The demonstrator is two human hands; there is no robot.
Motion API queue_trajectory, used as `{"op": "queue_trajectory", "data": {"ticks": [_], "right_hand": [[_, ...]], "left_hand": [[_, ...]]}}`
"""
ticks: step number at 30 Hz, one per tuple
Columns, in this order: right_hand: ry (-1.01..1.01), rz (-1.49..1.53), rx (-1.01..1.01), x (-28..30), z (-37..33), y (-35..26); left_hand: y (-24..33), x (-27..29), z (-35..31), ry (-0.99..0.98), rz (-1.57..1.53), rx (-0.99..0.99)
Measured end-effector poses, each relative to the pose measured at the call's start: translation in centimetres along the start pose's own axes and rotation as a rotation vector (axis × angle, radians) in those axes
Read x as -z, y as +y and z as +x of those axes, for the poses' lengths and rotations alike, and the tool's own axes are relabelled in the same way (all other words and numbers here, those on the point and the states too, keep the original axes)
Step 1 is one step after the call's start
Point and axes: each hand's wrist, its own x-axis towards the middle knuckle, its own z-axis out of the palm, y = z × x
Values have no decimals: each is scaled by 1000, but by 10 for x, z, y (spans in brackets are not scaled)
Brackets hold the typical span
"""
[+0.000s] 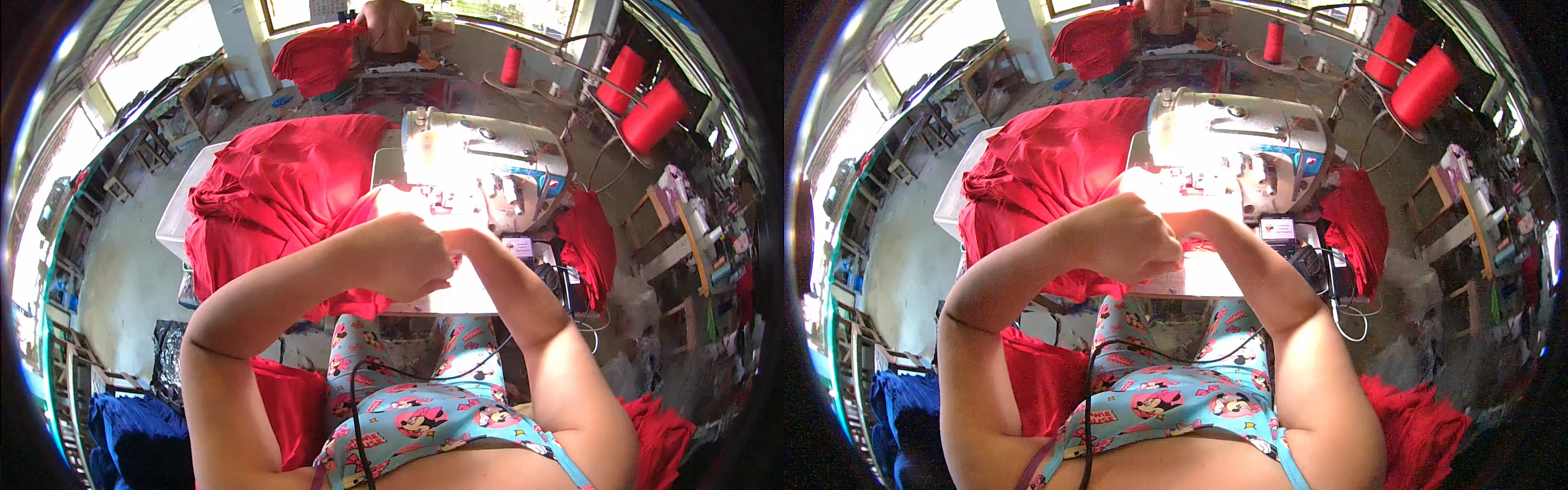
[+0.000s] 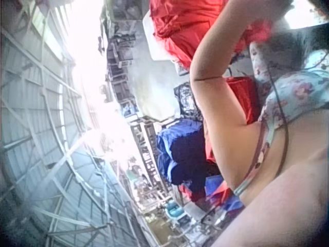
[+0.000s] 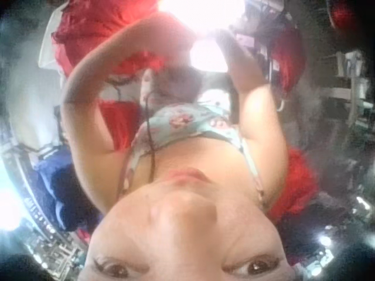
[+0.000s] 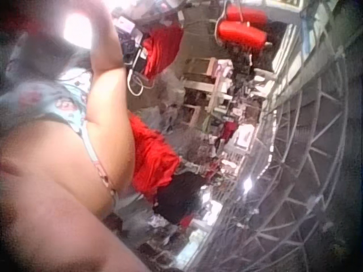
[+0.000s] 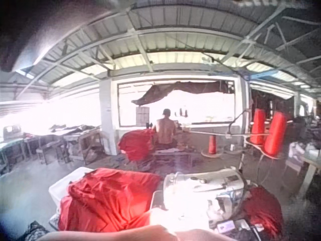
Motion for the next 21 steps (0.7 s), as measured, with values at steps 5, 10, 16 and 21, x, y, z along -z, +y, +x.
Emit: {"op": "queue_trajectory", "data": {"ticks": [5, 10, 16, 21], "right_hand": [[704, 548, -61, -17, 33, -25], [242, 628, -20, -3, 8, -19], [-653, 479, 108, 63, -19, 0], [-535, 451, -23, 49, -37, 25]], "left_hand": [[-4, 9, 9, -300, -230, 91], [-12, 16, -5, -320, -295, 132], [-38, 23, -18, -131, -128, 64], [-39, 19, 5, -477, -447, 188]]}}
